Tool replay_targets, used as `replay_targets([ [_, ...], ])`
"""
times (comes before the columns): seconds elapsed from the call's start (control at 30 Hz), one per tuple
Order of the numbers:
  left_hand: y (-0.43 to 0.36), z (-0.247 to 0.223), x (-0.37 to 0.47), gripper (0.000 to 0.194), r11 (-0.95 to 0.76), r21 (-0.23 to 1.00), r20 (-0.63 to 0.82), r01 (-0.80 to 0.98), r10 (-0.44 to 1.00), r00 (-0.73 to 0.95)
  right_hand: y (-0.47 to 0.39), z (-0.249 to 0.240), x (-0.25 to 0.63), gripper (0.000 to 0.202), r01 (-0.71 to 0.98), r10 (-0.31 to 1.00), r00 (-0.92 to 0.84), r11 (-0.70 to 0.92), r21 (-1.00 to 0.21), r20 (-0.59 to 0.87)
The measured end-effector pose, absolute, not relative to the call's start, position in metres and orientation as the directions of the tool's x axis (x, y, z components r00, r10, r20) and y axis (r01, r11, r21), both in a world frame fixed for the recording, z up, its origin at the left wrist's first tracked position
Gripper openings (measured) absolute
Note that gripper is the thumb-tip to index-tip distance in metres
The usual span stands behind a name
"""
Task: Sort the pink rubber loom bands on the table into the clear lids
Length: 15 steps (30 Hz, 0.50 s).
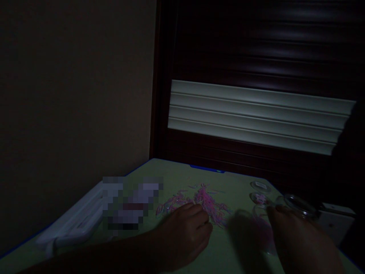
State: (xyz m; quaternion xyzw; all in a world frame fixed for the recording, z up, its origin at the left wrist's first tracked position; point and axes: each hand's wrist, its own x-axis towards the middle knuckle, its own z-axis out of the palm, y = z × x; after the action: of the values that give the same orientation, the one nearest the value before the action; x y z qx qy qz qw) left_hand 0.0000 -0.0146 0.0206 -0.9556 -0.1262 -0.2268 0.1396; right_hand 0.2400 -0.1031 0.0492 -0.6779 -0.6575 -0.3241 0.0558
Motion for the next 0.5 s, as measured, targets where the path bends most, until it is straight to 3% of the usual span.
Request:
replay_targets([
  [0.33,-0.014,0.021,0.000,0.011,-0.930,-0.204,0.452,0.305,0.187,0.872,-0.101,0.053,0.231,0.031,0.944,0.864,-0.062,-0.111,0.310,0.500],
  [0.5,-0.012,0.018,0.001,0.011,-0.919,-0.212,0.448,0.333,0.212,0.869,-0.094,0.056,0.216,0.036,0.901,0.789,-0.311,0.068,0.429,0.529],
])
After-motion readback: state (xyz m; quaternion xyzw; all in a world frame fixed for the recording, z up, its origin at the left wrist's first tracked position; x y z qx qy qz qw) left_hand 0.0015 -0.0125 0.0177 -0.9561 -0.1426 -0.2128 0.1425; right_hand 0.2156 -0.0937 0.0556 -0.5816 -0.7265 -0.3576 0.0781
